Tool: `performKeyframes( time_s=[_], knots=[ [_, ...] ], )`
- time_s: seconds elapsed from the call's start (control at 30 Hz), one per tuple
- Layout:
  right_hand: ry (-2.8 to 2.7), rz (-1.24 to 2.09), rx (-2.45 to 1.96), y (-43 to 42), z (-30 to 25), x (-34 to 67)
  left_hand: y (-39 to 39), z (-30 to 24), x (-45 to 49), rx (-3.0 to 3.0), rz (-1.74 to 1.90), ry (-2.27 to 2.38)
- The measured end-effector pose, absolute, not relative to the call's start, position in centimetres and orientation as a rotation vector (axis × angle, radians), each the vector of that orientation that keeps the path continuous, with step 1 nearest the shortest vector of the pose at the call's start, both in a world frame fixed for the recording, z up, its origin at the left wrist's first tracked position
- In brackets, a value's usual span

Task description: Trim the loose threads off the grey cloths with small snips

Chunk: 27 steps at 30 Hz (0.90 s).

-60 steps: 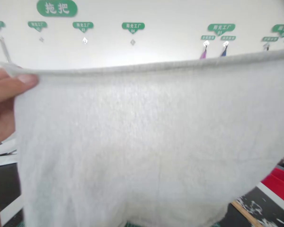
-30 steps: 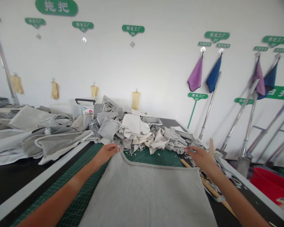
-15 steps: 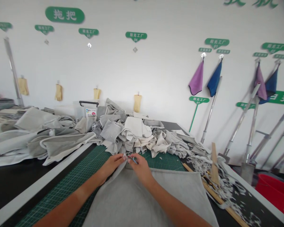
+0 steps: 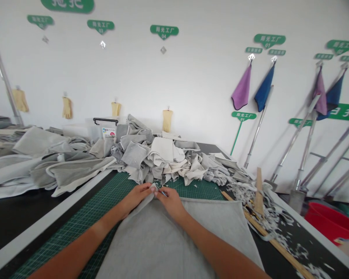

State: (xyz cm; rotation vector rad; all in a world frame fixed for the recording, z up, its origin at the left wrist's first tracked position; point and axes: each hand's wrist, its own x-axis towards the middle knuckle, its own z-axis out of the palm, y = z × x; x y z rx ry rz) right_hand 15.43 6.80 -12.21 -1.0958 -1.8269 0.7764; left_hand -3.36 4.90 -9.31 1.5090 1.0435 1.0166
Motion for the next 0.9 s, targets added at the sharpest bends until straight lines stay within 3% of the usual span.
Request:
performKeyframes(
  time_s=[0.73, 0.9],
  knots=[
    [-1.810, 0.795, -1.077, 6.2, -12.0, 15.3, 4.8, -8.4, -5.6, 1.154, 0.757, 0.800],
    [-1.819, 0.771, -1.079, 5.9, -11.9, 15.4, 5.2, -8.6, -5.7, 1.034, 0.840, 0.782]
  ],
)
